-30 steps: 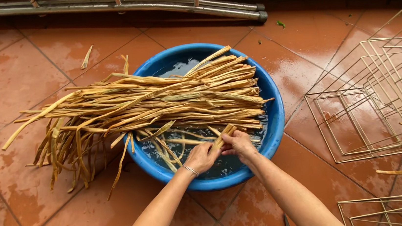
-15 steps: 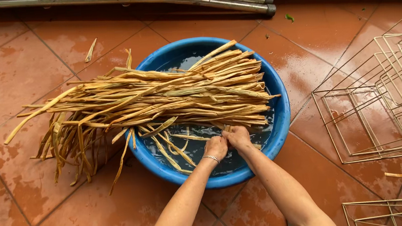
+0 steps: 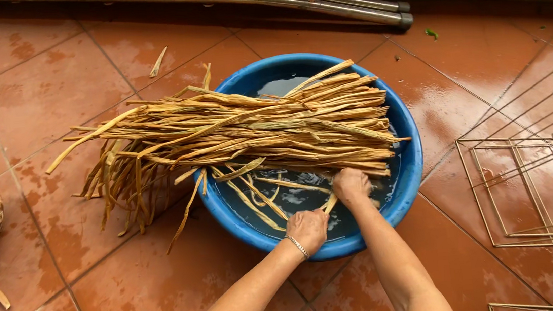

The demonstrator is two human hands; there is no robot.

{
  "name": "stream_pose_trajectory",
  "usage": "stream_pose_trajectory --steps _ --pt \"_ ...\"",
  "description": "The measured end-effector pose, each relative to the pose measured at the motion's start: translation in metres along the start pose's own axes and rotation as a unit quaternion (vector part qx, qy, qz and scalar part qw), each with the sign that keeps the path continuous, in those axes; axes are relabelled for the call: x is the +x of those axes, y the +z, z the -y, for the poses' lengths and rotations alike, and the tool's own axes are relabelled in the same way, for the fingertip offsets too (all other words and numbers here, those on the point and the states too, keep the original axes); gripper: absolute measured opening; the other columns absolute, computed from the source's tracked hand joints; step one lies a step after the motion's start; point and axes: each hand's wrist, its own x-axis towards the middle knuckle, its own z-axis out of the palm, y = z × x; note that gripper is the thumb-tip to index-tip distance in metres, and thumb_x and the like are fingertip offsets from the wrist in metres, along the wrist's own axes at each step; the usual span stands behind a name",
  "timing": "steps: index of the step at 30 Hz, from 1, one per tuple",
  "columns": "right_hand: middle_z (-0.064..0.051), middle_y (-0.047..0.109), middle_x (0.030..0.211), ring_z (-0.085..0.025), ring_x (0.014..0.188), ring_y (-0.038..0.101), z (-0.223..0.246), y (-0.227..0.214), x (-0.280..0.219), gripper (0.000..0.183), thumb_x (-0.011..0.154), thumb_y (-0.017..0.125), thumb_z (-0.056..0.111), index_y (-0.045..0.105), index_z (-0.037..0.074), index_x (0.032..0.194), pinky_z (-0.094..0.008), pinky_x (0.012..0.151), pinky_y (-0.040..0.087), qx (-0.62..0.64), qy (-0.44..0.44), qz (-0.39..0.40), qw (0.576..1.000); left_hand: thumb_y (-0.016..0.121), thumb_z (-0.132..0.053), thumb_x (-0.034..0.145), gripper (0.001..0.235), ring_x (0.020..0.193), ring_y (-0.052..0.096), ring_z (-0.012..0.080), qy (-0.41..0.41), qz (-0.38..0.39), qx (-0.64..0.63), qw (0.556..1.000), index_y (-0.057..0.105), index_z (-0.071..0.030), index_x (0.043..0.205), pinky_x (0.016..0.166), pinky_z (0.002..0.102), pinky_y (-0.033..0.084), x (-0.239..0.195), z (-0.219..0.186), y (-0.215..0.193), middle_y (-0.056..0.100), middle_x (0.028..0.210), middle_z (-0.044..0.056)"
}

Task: The person soaks a bundle of dried plant strips in a blue basin of water. They repeatedly submerge the strips, separate them, and arrange them on a nearby metal rack.

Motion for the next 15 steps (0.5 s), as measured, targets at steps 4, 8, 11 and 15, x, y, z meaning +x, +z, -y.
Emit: stream_pose_trajectory --steps 4,8,11,15 --pt "-0.034 0.064 0.126 -0.051 0.122 0.059 -0.025 -0.013 0.022 0.044 0.093 0.058 0.028 0.071 -0.008 0.114 -0.055 0.106 0.047 -0.051 0.001 -0.009 0.999 0.056 -0.021 0.097 0.021 0.074 0.071 0.0436 0.048 0.028 0.044 0.997 0.065 -0.005 0.087 0.068 0.055 0.056 -0.022 0.012 -0.019 0.071 0.077 0.023" --pt "-0.033 0.065 0.120 -0.050 0.115 0.061 -0.052 -0.036 0.043 0.041 0.091 0.058 0.024 0.070 -0.011 0.110 -0.053 0.102 0.048 -0.003 0.060 -0.065 0.996 0.059 -0.018 0.094 0.013 0.070 0.070 0.0416 0.141 -0.015 0.055 0.988 0.065 -0.008 0.088 0.065 0.056 0.056 -0.039 0.035 -0.058 0.071 0.074 0.020" --pt "-0.034 0.070 0.109 -0.047 0.100 0.068 -0.064 -0.062 0.058 0.039 0.099 0.052 0.024 0.074 -0.008 0.103 -0.050 0.095 0.054 0.039 0.055 -0.125 0.990 0.060 -0.025 0.096 0.019 0.067 0.070 0.0376 0.117 0.024 0.124 0.985 0.061 -0.007 0.089 0.058 0.053 0.055 -0.028 0.051 -0.100 0.069 0.069 0.016" --pt "-0.024 0.069 0.084 -0.035 0.072 0.069 -0.074 -0.102 0.078 0.054 0.114 0.041 0.040 0.064 -0.005 0.093 -0.052 0.073 0.059 0.433 0.085 -0.215 0.871 0.058 -0.021 0.099 0.020 0.064 0.068 0.0375 0.148 -0.010 0.075 0.986 0.059 -0.005 0.087 0.056 0.049 0.055 -0.019 0.038 -0.128 0.065 0.065 0.016"
